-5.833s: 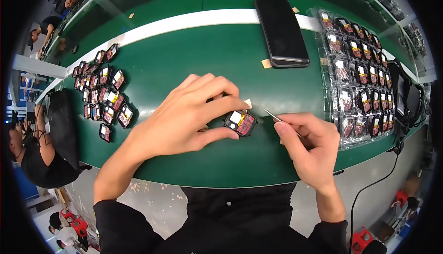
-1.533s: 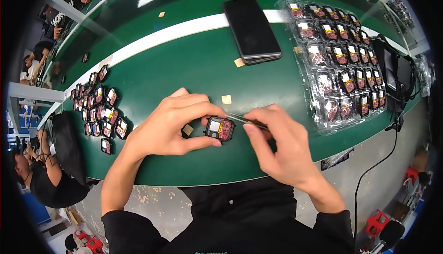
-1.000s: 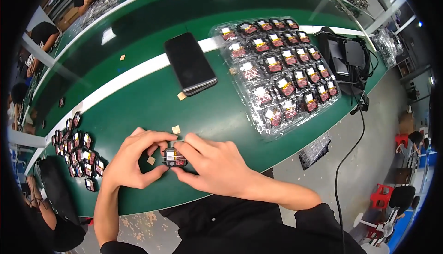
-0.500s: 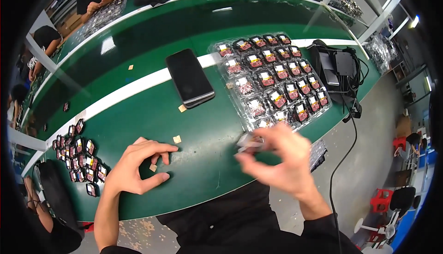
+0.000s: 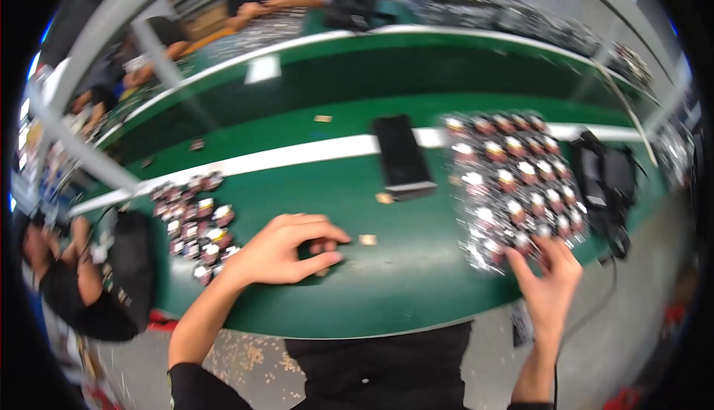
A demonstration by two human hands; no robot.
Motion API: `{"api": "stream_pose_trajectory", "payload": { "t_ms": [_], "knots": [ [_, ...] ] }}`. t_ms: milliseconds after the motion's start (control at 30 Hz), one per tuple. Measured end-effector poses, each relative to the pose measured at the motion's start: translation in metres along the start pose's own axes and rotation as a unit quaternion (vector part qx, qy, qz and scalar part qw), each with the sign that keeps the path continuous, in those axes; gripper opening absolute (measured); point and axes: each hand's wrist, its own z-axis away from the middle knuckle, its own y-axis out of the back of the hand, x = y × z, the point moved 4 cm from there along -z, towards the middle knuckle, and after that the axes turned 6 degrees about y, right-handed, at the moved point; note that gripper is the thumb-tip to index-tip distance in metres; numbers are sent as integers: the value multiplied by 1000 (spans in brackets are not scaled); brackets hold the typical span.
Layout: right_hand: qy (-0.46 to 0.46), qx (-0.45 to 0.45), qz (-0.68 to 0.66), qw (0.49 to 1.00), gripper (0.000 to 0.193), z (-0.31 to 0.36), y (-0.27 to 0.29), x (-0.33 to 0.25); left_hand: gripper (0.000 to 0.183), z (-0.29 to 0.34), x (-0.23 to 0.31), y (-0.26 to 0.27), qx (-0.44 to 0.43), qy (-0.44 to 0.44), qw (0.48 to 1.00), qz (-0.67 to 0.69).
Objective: Manually assemble and inspect smart watch or small electronic device components using a pick tool.
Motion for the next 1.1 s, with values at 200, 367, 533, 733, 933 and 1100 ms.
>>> {"api": "stream_pose_trajectory", "payload": {
  "t_ms": [200,367,533,733,933,1100],
  "knots": [
    [-1,18,-53,998,18,14,7,-10,19,-6,-44,64,143,56,982,-107],
    [100,-98,-179,974,23,22,-17,-75,53,30,-148,166,323,209,839,-385],
    [42,-157,-267,950,27,40,-56,-102,65,27,-227,197,300,383,796,-360],
    [21,-184,-299,936,28,42,-75,-92,46,29,-240,204,365,309,814,-328],
    [-9,-193,-315,929,26,36,-88,-83,51,-3,-141,148,304,164,909,-234],
    [-48,-218,-345,911,24,26,-89,-84,56,-16,-8,15,30,-31,991,-128]
  ]
}}
